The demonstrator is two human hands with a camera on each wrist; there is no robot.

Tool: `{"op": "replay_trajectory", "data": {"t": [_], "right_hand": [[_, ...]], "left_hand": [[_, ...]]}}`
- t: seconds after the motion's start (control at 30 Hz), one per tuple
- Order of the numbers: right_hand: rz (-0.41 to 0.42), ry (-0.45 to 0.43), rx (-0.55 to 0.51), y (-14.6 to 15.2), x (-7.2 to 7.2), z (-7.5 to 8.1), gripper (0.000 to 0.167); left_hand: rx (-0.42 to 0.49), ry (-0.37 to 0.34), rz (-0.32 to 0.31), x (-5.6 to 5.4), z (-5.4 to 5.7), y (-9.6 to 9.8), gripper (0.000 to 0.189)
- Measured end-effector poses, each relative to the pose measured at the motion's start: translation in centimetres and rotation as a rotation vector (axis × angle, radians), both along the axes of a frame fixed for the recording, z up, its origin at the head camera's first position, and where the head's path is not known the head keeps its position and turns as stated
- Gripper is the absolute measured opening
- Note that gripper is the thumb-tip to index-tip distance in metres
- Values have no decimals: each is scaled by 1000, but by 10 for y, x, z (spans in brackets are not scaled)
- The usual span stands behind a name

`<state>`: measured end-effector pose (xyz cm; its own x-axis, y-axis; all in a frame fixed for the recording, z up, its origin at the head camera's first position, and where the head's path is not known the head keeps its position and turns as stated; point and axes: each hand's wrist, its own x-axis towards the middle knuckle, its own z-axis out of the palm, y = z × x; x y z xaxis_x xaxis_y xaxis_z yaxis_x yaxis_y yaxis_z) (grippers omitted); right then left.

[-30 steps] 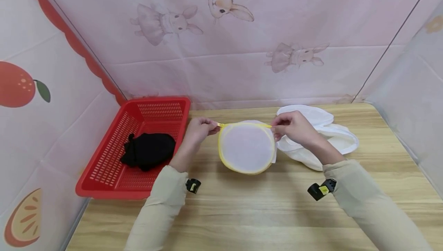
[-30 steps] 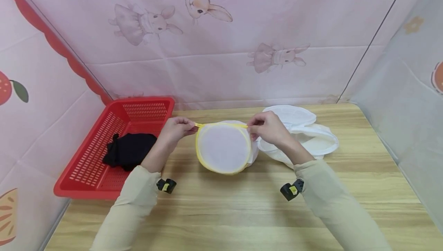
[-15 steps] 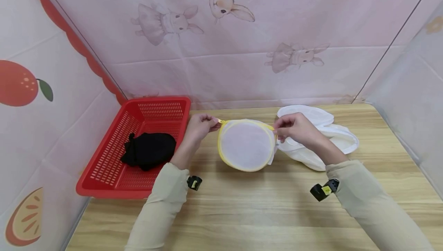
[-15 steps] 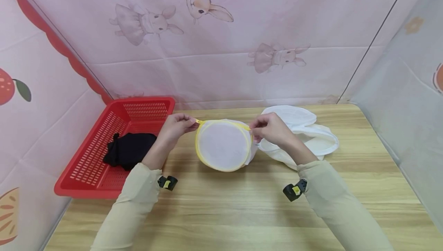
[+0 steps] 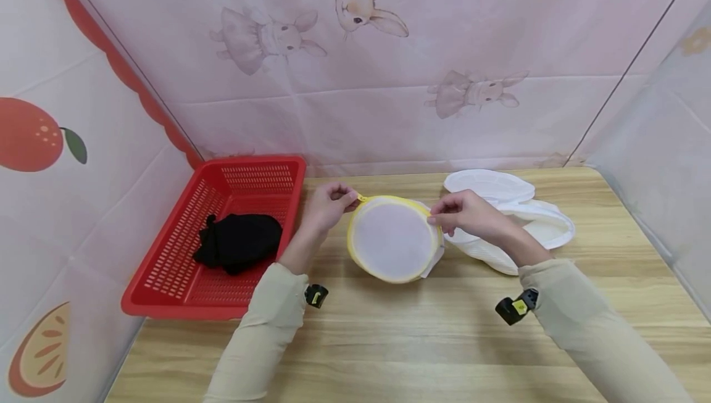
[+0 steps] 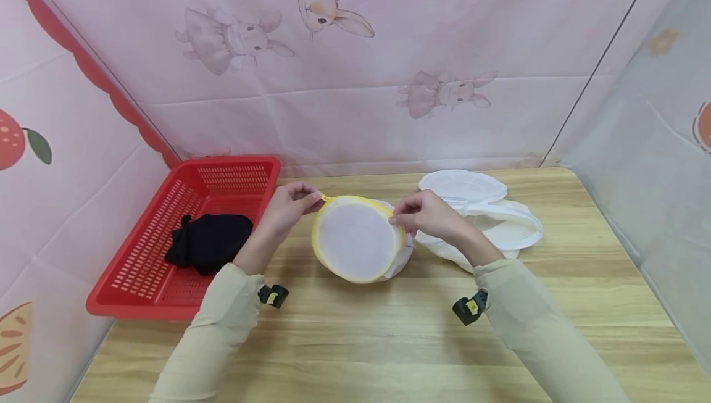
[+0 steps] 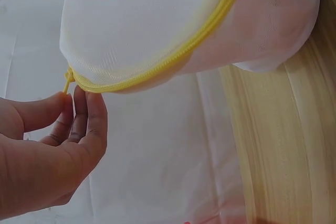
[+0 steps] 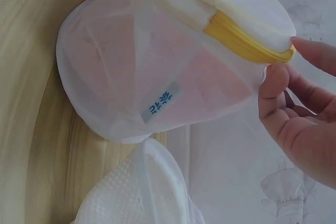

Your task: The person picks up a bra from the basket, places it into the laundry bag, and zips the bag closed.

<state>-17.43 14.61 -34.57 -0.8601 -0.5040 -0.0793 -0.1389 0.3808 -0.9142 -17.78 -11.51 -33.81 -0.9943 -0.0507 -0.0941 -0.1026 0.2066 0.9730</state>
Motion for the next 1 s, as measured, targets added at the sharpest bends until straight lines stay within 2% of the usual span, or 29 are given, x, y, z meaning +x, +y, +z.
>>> {"op": "replay_trajectory", "data": {"t": [0.23,0.47,0.67,1.0], "right_hand": [[-15,53,6,-8,0,3,15],[-19,41,-15,-17,-1,6,15],[-25,39,8,-23,-2,9,15],[-6,27,20,-23,-5,9,11]], "left_hand": [[-69,22,-15,2,2,6,8],[-76,45,-39,5,7,13,7],[-111,66,-64,8,10,19,6],[-284,96,-117,14,18,28,7]]}}
